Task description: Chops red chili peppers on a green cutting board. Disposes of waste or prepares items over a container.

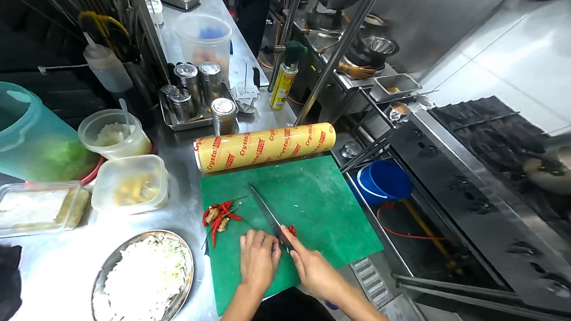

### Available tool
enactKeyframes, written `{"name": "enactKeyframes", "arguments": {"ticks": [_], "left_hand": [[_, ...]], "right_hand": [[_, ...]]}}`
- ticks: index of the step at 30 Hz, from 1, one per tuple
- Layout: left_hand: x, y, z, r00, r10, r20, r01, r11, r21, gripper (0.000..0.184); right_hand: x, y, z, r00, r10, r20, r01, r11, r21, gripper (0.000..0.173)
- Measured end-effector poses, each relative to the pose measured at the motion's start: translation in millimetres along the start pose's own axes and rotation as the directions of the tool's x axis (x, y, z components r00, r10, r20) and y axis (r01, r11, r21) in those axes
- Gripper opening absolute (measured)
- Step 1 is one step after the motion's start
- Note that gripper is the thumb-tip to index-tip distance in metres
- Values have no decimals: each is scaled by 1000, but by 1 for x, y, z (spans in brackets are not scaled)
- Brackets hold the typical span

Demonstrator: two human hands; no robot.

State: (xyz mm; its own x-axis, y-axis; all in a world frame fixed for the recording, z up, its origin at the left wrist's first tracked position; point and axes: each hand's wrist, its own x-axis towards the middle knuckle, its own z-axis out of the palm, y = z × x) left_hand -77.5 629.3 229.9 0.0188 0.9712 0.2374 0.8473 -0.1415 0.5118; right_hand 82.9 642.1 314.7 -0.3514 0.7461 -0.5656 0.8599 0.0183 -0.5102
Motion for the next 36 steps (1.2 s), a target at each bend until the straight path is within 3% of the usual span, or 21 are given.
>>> {"name": "enactKeyframes", "arguments": {"ticks": [4,12,29,33,36], "left_hand": [[-1,0,-2,1000,-9,22,9,1000,27,14],[-16,-5,-17,997,-66,36,65,997,33,13],[-19,-8,-14,999,-40,-5,40,999,21,15],[-18,-8,-15,998,-52,23,52,998,21,16],[-19,-9,-16,998,-57,24,57,998,2,17]], "right_hand": [[-1,17,-6,998,-60,-10,60,994,93,57],[-15,4,-11,995,-45,-91,47,999,17,58],[-10,-5,22,996,-80,-47,83,995,57,59],[-10,1,24,990,-101,-97,105,994,40,58],[-14,8,29,957,-179,-229,201,976,77,57]]}}
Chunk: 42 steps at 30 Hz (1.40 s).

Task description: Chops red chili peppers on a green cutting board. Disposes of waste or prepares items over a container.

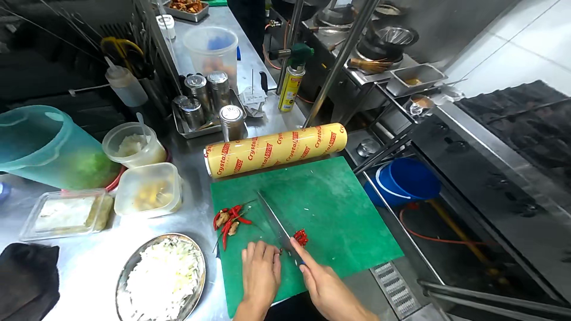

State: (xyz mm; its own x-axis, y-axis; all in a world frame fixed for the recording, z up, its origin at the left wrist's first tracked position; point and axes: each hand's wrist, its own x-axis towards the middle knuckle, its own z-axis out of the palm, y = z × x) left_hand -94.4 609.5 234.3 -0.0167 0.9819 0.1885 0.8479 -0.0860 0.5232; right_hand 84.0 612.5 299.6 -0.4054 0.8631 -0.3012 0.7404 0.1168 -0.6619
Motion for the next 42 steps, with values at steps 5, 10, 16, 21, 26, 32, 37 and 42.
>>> {"name": "enactKeyframes", "arguments": {"ticks": [5,10,16,21,26,32,37,42], "left_hand": [[-1,-2,2,1000,16,-15,-16,1000,-1,17],[0,1,-1,1000,16,13,-16,999,45,17],[4,2,-12,993,14,119,-26,995,99,18],[13,9,-18,993,-20,118,19,1000,10,29],[22,26,-5,988,-7,157,12,999,-32,36],[16,9,-4,996,76,45,-74,996,-53,18],[2,-14,-21,999,27,47,-31,995,91,18],[7,-12,-65,984,-156,87,143,979,143,29]], "right_hand": [[-4,1,5,999,-17,38,16,999,31,58],[-2,9,1,997,54,46,-53,998,-20,58],[-4,24,-17,995,79,62,-79,997,-6,57],[-10,30,-16,994,23,-103,-16,997,72,58],[-11,25,-17,999,33,-36,-28,993,114,57],[-8,13,-8,999,28,24,-32,980,198,56],[-7,17,-12,994,94,54,-99,989,110,57],[-8,32,-21,990,140,-3,-139,985,103,58]]}}
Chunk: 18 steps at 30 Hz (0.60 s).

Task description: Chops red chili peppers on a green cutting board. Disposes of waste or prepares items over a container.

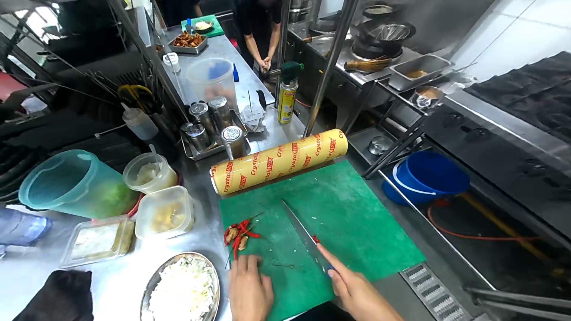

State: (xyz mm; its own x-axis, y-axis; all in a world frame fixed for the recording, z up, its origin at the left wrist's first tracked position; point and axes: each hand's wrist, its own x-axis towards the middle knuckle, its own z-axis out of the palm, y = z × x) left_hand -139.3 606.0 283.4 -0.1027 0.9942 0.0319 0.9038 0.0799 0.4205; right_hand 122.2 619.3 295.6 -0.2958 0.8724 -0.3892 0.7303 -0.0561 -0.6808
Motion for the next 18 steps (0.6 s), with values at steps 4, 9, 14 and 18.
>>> {"name": "enactKeyframes", "arguments": {"ticks": [4,9,14,18], "left_hand": [[48,7,-6,999,48,-7,-47,993,106,30],[78,13,-1,985,46,164,-97,943,318,22],[63,34,-21,962,268,-46,-270,962,-50,15],[47,56,-7,998,41,-47,-62,752,-657,17]], "right_hand": [[3,1,0,1000,-20,-4,21,998,52,58],[-1,3,-2,998,-51,-33,53,997,60,58],[-14,8,-6,992,-59,-113,72,991,115,56],[-21,6,-10,987,-55,-148,68,994,87,56]]}}
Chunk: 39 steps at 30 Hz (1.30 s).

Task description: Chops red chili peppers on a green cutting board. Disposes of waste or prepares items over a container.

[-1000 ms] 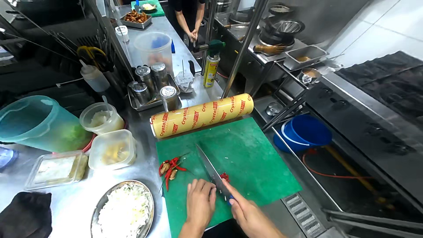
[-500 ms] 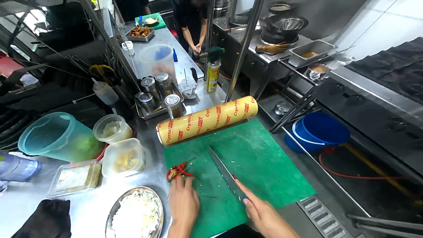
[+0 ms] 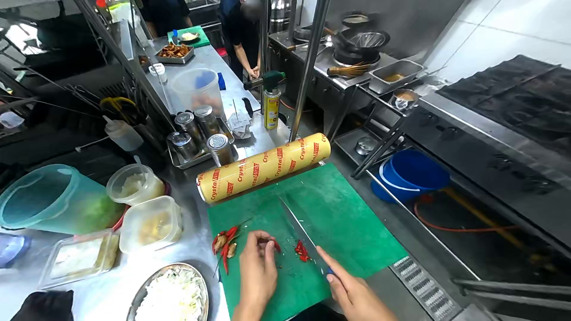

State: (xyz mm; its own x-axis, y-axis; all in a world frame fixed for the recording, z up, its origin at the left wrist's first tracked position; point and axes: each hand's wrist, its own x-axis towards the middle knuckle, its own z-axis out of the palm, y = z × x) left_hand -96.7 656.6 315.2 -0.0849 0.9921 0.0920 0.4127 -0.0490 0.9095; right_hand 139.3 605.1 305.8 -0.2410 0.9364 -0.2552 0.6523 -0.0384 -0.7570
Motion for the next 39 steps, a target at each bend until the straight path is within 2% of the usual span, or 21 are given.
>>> {"name": "enactKeyframes", "arguments": {"ticks": [2,4,10,17,23,26,29,32,35,39], "left_hand": [[-7,-9,15,977,-211,24,212,958,-196,21],[-12,-22,27,941,-337,13,333,922,-197,15],[-20,-33,38,892,-444,-82,417,881,-224,6],[-38,-41,46,937,-285,-201,279,959,-54,6],[-40,-44,47,957,-181,-226,214,968,132,8],[-39,-42,48,958,-173,-228,212,965,157,10],[-39,-43,48,963,-159,-217,199,964,176,10],[-39,-43,50,967,-142,-212,182,966,183,11],[-39,-45,53,970,-124,-209,165,968,189,11],[-36,-44,54,974,-115,-194,155,966,207,11]], "right_hand": [[-1,-8,0,998,22,58,-19,999,-42,57],[0,-17,2,992,38,123,-27,995,-93,58],[5,-32,11,962,143,233,-77,960,-271,60],[1,-45,-1,941,198,276,-94,933,-347,62],[7,-32,24,949,199,245,-89,914,-396,65],[9,-42,15,939,216,266,-99,914,-394,65],[12,-35,27,941,222,255,-108,911,-397,66],[16,-42,16,921,255,294,-125,909,-398,64],[16,-36,22,931,235,279,-109,910,-400,64],[21,-55,4,897,283,339,-129,902,-412,64]]}}
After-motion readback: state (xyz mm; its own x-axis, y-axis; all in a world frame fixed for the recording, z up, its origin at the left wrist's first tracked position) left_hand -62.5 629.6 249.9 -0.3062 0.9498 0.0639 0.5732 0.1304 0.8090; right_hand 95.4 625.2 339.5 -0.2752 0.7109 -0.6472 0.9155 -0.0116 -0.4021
